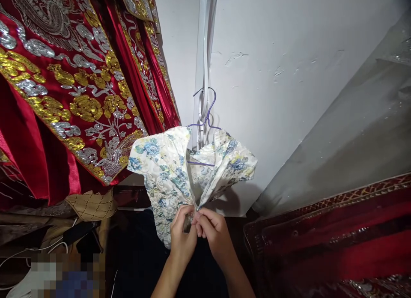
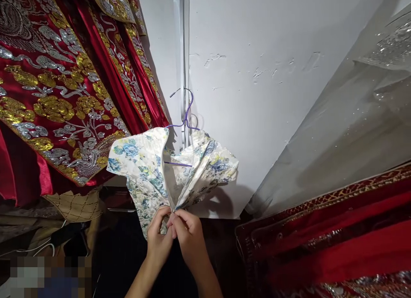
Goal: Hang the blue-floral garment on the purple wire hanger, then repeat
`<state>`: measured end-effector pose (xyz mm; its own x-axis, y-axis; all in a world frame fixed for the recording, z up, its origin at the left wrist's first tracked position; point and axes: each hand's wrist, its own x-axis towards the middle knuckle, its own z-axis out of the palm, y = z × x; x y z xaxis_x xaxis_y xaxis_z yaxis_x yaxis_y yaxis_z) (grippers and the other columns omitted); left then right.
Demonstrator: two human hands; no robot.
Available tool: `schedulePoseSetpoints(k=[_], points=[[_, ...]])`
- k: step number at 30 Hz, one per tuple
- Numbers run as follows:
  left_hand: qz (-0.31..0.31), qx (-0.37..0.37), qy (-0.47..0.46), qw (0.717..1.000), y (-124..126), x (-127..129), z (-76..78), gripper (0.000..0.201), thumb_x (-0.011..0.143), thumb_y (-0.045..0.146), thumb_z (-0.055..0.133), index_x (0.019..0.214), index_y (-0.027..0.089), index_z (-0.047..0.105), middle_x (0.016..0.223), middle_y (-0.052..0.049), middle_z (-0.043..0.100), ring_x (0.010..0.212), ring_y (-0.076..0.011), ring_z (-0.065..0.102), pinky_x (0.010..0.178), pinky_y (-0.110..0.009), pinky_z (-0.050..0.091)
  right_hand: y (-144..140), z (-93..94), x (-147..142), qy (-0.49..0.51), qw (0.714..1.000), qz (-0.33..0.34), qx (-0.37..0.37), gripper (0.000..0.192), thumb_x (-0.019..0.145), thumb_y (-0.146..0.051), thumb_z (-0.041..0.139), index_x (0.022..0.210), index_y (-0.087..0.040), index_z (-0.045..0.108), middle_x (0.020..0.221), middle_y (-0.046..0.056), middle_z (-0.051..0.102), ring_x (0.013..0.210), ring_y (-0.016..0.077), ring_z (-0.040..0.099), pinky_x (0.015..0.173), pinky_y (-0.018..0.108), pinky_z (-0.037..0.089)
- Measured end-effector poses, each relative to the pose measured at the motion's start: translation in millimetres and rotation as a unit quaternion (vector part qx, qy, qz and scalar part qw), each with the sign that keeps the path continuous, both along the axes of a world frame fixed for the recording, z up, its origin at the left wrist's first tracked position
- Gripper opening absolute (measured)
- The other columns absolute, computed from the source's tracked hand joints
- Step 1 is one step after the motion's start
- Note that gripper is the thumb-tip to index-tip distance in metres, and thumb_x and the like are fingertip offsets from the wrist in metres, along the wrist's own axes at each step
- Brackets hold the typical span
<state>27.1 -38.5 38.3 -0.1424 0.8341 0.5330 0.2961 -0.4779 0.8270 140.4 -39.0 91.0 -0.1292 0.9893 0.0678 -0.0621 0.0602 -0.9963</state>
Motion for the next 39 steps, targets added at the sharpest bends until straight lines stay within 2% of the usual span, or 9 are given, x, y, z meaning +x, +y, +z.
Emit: schedulePoseSetpoints(k=[6, 14, 20, 23, 26, 30, 32, 35, 39], points=[[-0.056, -0.036, 0.004, 0.998, 0, 1, 3.7, 0.012, 0.094, 0.021, 0.058, 0.083, 0.02, 0.062, 0.079, -0.003, 0.055, 0.073, -0.0179, 0.055, 0.066, -0.029, 0.043, 26, 33.0, 17, 0.014, 0.999, -0.037, -0.031, 0.041, 0.088, -0.049, 0.06, 0.064, -0.016, 0.068, 0.041, -0.002, 0.052, 0.037, 0.0096, 0.038, 0.043, 0.025, 0.027], [-0.09, -0.058, 0.035, 0.994, -1, 1, -5.6, 0.017, 0.097, 0.025, 0.053, 0.082, 0.019, 0.059, 0.081, -0.005, 0.055, 0.075, -0.0189, 0.055, 0.067, -0.03, 0.043, 107, 136.4, 32, -0.102, 0.985, -0.067, 0.119, 0.037, 0.089, -0.039, 0.059, 0.062, -0.015, 0.066, 0.042, 0.0, 0.057, 0.039, 0.0091, 0.043, 0.046, 0.023, 0.033], [-0.152, -0.067, 0.125, 0.978, 7, -8, 5.6, 0.017, 0.098, 0.022, 0.051, 0.084, 0.019, 0.06, 0.084, -0.006, 0.059, 0.078, -0.0189, 0.057, 0.069, -0.03, 0.045, 113, 169.3, 40, -0.16, 0.962, -0.106, 0.194, 0.038, 0.091, -0.034, 0.055, 0.06, -0.015, 0.066, 0.043, 0.0, 0.058, 0.044, 0.0106, 0.049, 0.057, 0.026, 0.043], [-0.182, -0.037, 0.152, 0.971, 17, -11, 36.3, 0.014, 0.097, 0.02, 0.053, 0.091, 0.02, 0.065, 0.091, -0.008, 0.064, 0.088, -0.0207, 0.062, 0.077, -0.031, 0.048, 106, 164.3, 39, -0.138, 0.96, -0.122, 0.213, 0.033, 0.091, -0.032, 0.054, 0.064, -0.016, 0.065, 0.047, -0.001, 0.057, 0.043, 0.0101, 0.046, 0.049, 0.025, 0.035], [-0.141, 0.045, 0.121, 0.981, 37, -14, 89.1, 0.016, 0.098, 0.02, 0.056, 0.105, 0.023, 0.07, 0.105, -0.008, 0.067, 0.102, -0.0213, 0.063, 0.089, -0.033, 0.049, 94, 155.1, 31, -0.082, 0.959, -0.127, 0.239, 0.025, 0.088, -0.026, 0.054, 0.066, -0.017, 0.064, 0.05, -0.003, 0.054, 0.045, 0.0094, 0.043, 0.045, 0.024, 0.028], [-0.046, 0.148, 0.077, 0.985, 69, -17, 165.3, 0.038, 0.099, 0.021, 0.056, 0.136, 0.026, 0.058, 0.109, -0.005, 0.069, 0.093, -0.0167, 0.064, 0.086, -0.031, 0.049, 72, 154.3, 17, -0.021, 0.969, -0.094, 0.227, 0.02, 0.085, -0.021, 0.054, 0.068, -0.018, 0.065, 0.051, -0.004, 0.052, 0.048, 0.0097, 0.044, 0.047, 0.023, 0.031], [-0.048, 0.167, 0.109, 0.979, 79, -18, 192.3, 0.03, 0.099, 0.022, 0.055, 0.129, 0.023, 0.064, 0.104, -0.004, 0.07, 0.089, -0.0163, 0.064, 0.08, -0.029, 0.049, 64, 156.0, 11, -0.005, 0.973, -0.094, 0.21, 0.02, 0.086, -0.022, 0.055, 0.07, -0.018, 0.066, 0.051, -0.004, 0.051, 0.049, 0.0096, 0.044, 0.048, 0.022, 0.032], [-0.035, 0.189, 0.173, 0.966, 81, -19, 210.1, 0.016, 0.099, 0.024, 0.056, 0.101, 0.018, 0.07, 0.09, -0.003, 0.069, 0.081, -0.0156, 0.062, 0.075, -0.028, 0.048, 63, 147.0, 5, 0.008, 0.972, -0.109, 0.208, 0.022, 0.089, -0.025, 0.056, 0.069, -0.018, 0.064, 0.053, -0.004, 0.048, 0.048, 0.0095, 0.04, 0.048, 0.024, 0.03], [-0.017, 0.195, 0.227, 0.954, 75, -20, 202.8, 0.012, 0.098, 0.024, 0.056, 0.092, 0.019, 0.065, 0.088, -0.003, 0.068, 0.085, -0.0179, 0.061, 0.079, -0.031, 0.047, 75, 112.6, -3, 0.023, 0.965, -0.15, 0.214, 0.028, 0.09, -0.03, 0.055, 0.064, -0.02, 0.056, 0.052, -0.005, 0.041, 0.048, 0.0105, 0.035, 0.048, 0.026, 0.027]])
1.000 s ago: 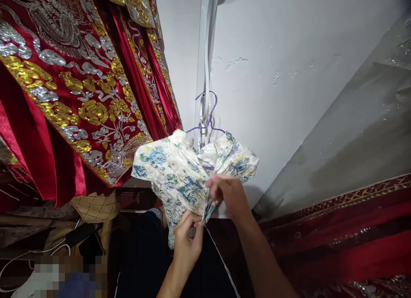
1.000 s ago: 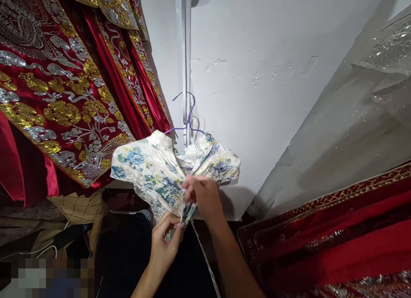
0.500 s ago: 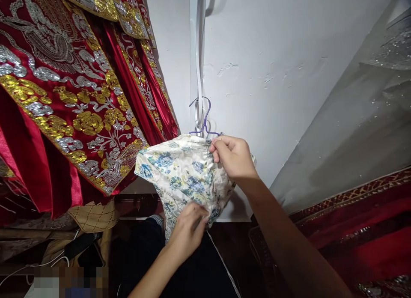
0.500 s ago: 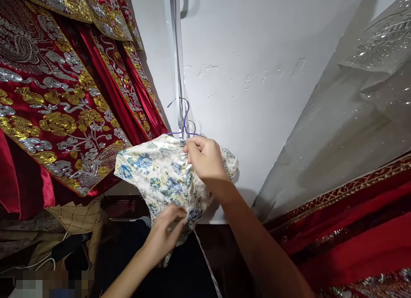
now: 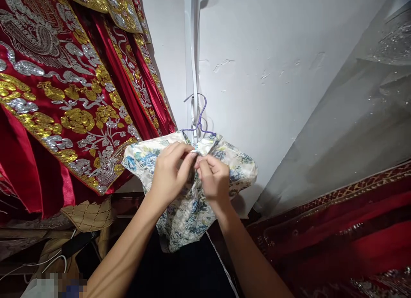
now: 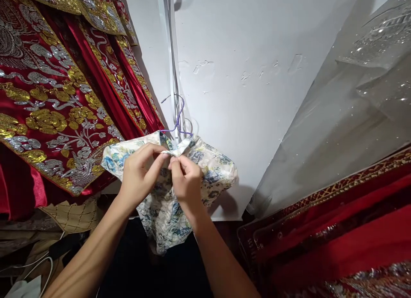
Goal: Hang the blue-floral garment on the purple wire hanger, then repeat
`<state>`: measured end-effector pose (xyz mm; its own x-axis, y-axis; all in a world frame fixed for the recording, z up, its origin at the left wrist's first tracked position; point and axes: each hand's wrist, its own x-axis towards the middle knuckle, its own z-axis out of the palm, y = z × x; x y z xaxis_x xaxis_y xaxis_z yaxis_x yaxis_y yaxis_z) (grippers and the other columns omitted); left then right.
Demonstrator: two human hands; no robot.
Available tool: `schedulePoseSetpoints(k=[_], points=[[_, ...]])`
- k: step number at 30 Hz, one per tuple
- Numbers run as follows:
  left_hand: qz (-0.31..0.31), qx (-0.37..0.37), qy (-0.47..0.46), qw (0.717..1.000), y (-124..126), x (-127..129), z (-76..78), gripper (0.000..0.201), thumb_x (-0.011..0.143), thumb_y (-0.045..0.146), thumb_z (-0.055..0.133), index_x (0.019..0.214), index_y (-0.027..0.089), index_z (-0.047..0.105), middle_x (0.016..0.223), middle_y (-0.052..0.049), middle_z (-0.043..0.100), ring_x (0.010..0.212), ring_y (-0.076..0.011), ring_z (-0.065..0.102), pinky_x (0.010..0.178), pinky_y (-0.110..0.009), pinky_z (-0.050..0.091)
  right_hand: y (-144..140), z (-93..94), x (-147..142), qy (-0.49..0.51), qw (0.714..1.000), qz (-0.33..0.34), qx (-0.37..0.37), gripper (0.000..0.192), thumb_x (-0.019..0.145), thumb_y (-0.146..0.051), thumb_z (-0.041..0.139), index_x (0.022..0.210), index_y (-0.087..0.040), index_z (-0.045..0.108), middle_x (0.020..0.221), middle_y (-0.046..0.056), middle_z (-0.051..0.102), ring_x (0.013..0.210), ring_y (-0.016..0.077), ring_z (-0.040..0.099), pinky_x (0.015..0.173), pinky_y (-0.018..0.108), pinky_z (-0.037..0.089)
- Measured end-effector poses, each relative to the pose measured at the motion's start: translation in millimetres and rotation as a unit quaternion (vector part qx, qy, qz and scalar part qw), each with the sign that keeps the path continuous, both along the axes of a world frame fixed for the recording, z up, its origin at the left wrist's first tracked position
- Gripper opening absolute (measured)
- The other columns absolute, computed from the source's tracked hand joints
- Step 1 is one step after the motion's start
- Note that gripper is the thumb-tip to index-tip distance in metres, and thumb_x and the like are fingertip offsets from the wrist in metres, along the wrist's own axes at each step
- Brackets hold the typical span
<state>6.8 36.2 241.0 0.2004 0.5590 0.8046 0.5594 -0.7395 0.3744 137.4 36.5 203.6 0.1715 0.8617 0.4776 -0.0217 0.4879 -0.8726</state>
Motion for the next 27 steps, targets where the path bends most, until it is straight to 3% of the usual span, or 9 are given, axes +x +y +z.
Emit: schedulePoseSetpoints(k=[5, 9, 12, 15, 18, 20, 22, 25, 27], points=[[-0.001, -0.009, -0.004, 1.0, 1, 1, -10.2, 0.013, 0.098, 0.024, 0.055, 0.09, 0.02, 0.064, 0.087, -0.003, 0.067, 0.086, -0.0192, 0.061, 0.082, -0.033, 0.046, 6, -13.5, -4, 0.043, 0.997, 0.038, -0.041, 0.028, 0.089, -0.034, 0.056, 0.065, -0.02, 0.056, 0.05, -0.006, 0.042, 0.048, 0.0104, 0.037, 0.049, 0.026, 0.028], [0.017, 0.005, -0.075, 0.997, 0, 4, -5.2, 0.012, 0.098, 0.026, 0.058, 0.091, 0.02, 0.066, 0.087, -0.001, 0.068, 0.086, -0.0181, 0.062, 0.083, -0.033, 0.047, 11, -9.8, -6, 0.066, 0.993, 0.071, -0.066, 0.027, 0.087, -0.035, 0.058, 0.064, -0.019, 0.057, 0.05, -0.006, 0.043, 0.048, 0.01, 0.038, 0.049, 0.025, 0.029], [0.03, 0.03, -0.172, 0.984, 0, -4, 3.1, 0.01, 0.096, 0.026, 0.061, 0.093, 0.019, 0.067, 0.09, -0.002, 0.068, 0.088, -0.0174, 0.063, 0.082, -0.031, 0.048, 15, -29.5, -7, 0.033, 0.994, 0.061, -0.083, 0.027, 0.083, -0.032, 0.057, 0.059, -0.02, 0.056, 0.047, -0.005, 0.041, 0.045, 0.0103, 0.035, 0.047, 0.026, 0.026], [0.026, 0.056, -0.301, 0.952, 8, -35, 9.7, 0.005, 0.092, 0.024, 0.068, 0.091, 0.02, 0.07, 0.085, 0.0, 0.066, 0.079, -0.0136, 0.061, 0.074, -0.025, 0.049, 6, -60.7, -5, 0.022, 0.994, -0.015, -0.107, 0.029, 0.08, -0.031, 0.057, 0.054, -0.021, 0.052, 0.047, -0.004, 0.039, 0.046, 0.0109, 0.033, 0.046, 0.027, 0.022], [-0.022, -0.008, -0.462, 0.887, 23, -80, 0.3, 0.004, 0.087, 0.018, 0.069, 0.083, 0.019, 0.07, 0.077, 0.001, 0.064, 0.068, -0.0098, 0.058, 0.063, -0.019, 0.049, -17, -82.9, -4, 0.059, 0.992, -0.053, -0.103, 0.032, 0.082, -0.031, 0.057, 0.052, -0.022, 0.049, 0.049, -0.003, 0.038, 0.047, 0.0121, 0.033, 0.047, 0.028, 0.024], [-0.069, -0.087, -0.587, 0.802, 34, -106, -21.5, 0.011, 0.088, 0.014, 0.063, 0.078, 0.015, 0.067, 0.071, 0.0, 0.064, 0.064, -0.0095, 0.059, 0.062, -0.018, 0.051, -34, -89.1, -7, 0.073, 0.992, -0.012, -0.103, 0.033, 0.085, -0.032, 0.055, 0.053, -0.023, 0.05, 0.049, -0.002, 0.04, 0.046, 0.0138, 0.034, 0.046, 0.03, 0.027], [-0.089, -0.173, -0.678, 0.709, 42, -119, -55.6, 0.015, 0.093, 0.016, 0.053, 0.088, 0.015, 0.067, 0.073, -0.004, 0.07, 0.072, -0.0137, 0.067, 0.073, -0.023, 0.056, -47, -91.8, -12, 0.067, 0.99, 0.035, -0.12, 0.034, 0.087, -0.035, 0.055, 0.055, -0.024, 0.053, 0.049, -0.001, 0.04, 0.045, 0.0156, 0.036, 0.046, 0.031, 0.028], [-0.123, -0.282, -0.705, 0.639, 43, -112, -120.0, 0.035, 0.095, 0.011, 0.041, 0.122, 0.016, 0.064, 0.095, -0.009, 0.077, 0.088, -0.0175, 0.073, 0.085, -0.027, 0.058, -58, -98.4, -16, 0.083, 0.983, 0.071, -0.149, 0.035, 0.088, -0.038, 0.056, 0.056, -0.025, 0.054, 0.049, 0.0, 0.04, 0.046, 0.0163, 0.036, 0.047, 0.032, 0.029], [-0.146, -0.293, -0.736, 0.592, 37, -96, -160.9, 0.041, 0.093, 0.007, 0.042, 0.127, 0.018, 0.062, 0.097, -0.008, 0.078, 0.087, -0.0169, 0.074, 0.082, -0.026, 0.058, -60, -107.3, -12, 0.109, 0.977, 0.07, -0.168, 0.036, 0.088, -0.036, 0.056, 0.055, -0.024, 0.053, 0.048, -0.001, 0.04, 0.046, 0.015, 0.035, 0.05, 0.032, 0.029]])
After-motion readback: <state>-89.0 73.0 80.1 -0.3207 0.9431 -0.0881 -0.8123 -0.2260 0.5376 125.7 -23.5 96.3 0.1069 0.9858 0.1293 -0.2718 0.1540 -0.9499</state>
